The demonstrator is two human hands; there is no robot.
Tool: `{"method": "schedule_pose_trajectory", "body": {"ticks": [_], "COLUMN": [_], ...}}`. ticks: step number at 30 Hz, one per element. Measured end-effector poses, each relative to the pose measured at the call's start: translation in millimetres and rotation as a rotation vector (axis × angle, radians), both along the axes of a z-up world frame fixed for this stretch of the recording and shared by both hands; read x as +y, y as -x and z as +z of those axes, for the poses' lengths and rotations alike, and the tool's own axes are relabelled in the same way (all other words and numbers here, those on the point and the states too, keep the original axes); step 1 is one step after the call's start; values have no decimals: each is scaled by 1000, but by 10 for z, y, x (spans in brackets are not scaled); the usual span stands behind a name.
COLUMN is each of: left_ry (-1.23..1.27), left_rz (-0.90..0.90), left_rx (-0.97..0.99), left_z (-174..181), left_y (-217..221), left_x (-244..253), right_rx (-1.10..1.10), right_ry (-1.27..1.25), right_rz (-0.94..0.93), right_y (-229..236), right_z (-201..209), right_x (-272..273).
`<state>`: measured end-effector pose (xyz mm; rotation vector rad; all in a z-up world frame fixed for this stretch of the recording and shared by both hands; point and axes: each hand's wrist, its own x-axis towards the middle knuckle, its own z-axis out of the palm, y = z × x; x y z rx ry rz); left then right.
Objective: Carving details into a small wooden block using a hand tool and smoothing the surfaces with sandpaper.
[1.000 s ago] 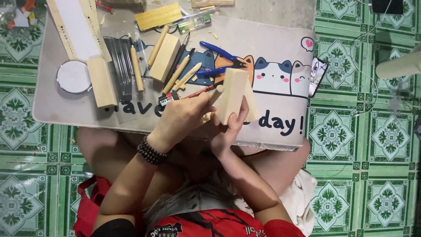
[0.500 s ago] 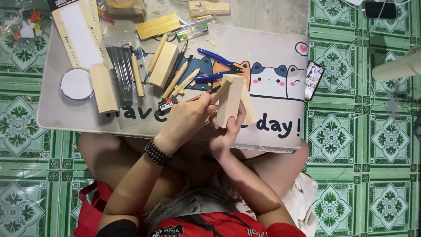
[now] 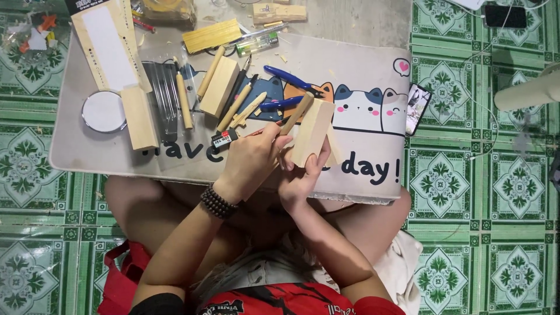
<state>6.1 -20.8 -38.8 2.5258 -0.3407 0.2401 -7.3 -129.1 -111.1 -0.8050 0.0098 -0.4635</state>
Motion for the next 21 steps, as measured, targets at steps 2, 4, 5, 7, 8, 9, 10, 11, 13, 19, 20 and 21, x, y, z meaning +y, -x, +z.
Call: {"method": "schedule_pose_trajectory", "body": {"ticks": [2, 4, 5, 7, 8, 9, 10, 11, 13, 19, 20, 21], "left_ry": [-13, 35, 81, 118, 153, 154, 191, 227, 228, 140, 121, 121], "left_rz": [13, -2, -17, -18, -19, -18, -48, -79, -127, -271, -284, -283], "left_rx": [-13, 86, 183, 212, 242, 241, 298, 355, 429, 646, 670, 666], "left_z": [14, 72, 105, 134, 146, 165, 183, 200, 169, 35, -26, 0], "left_y": [-16, -39, -55, -81, -92, -114, -136, -158, -274, -617, -665, -656], "left_x": [-23, -15, -10, -22, -27, -14, 1, 15, 53, 72, 60, 64], "right_rx": [-28, -27, -27, -32, -35, -36, -33, -31, -35, -64, -72, -76], "right_ry": [-1, 9, 17, 15, 12, 13, 45, 76, 70, 59, 41, 41], "right_rz": [10, 9, 9, 7, 4, 6, 0, -5, -20, -31, -32, -31], "right_y": [-13, 15, 24, 26, 28, 35, 45, 54, 57, 40, 29, 32], "right_z": [45, 76, 96, 97, 96, 150, 203, 254, 275, 223, 200, 201], "right_x": [14, 17, 20, 19, 19, 24, 32, 40, 62, 75, 67, 74]}}
